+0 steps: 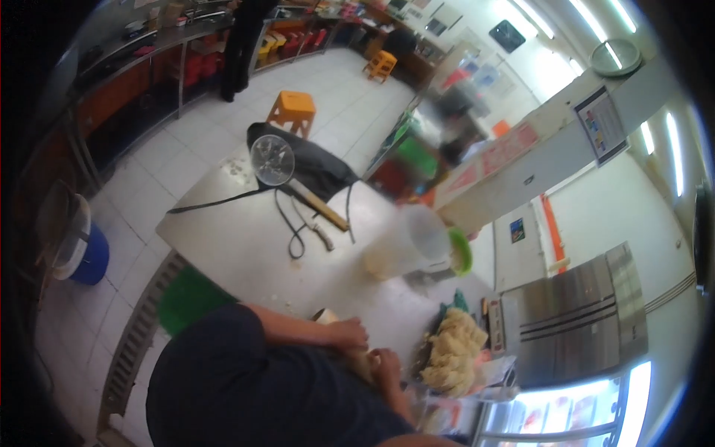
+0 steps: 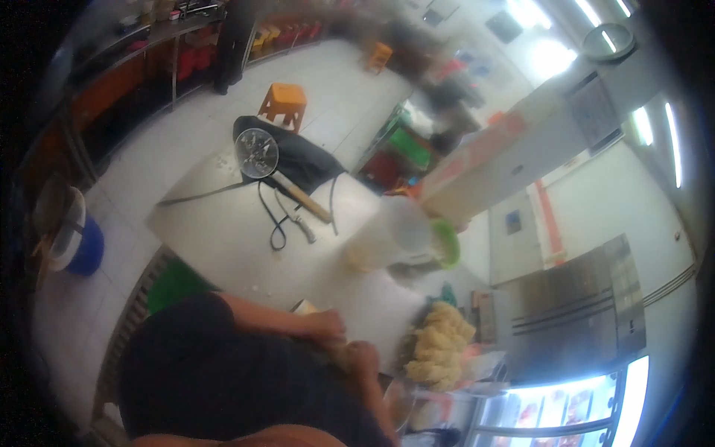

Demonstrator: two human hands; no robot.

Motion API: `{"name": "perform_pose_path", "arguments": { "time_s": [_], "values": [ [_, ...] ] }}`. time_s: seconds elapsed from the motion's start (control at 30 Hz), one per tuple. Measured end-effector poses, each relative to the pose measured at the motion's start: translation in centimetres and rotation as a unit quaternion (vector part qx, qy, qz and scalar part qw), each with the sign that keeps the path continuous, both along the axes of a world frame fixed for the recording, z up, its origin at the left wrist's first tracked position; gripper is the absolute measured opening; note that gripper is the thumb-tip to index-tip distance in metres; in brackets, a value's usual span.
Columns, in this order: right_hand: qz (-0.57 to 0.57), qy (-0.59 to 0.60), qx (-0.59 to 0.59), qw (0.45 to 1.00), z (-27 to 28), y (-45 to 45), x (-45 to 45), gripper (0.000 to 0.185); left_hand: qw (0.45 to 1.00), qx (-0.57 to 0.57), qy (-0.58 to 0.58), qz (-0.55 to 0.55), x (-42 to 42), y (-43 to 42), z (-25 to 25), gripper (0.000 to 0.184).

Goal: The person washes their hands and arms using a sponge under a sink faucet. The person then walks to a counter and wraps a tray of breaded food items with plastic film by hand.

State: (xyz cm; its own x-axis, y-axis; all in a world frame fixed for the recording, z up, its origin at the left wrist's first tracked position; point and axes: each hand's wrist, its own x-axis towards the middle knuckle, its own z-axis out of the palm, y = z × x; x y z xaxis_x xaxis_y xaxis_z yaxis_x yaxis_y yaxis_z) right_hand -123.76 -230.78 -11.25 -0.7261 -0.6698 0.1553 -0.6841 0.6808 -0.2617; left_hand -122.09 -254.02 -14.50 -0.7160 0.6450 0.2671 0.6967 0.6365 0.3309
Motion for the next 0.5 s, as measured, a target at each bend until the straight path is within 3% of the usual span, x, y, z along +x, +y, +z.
{"name": "perform_pose_path", "arguments": {
  "time_s": [0.1,0.27,0.5],
  "values": [
    [0.063,-0.05,0.056,0.995,1.9,0.5,1.1,0.005,1.0,-0.009,-0.002,-0.02,1.5,0.7,0.1,0.035],
    [0.004,0.027,-0.032,0.999,-0.3,4.0,3.0,0.01,0.999,0.031,0.031,-0.015,1.4,0.1,-0.8,0.034],
    [-0.088,-0.025,-0.03,0.995,-0.8,3.2,4.1,0.009,0.998,0.057,-0.019,-0.016,1.3,-0.1,0.1,0.036]
  ]
}}
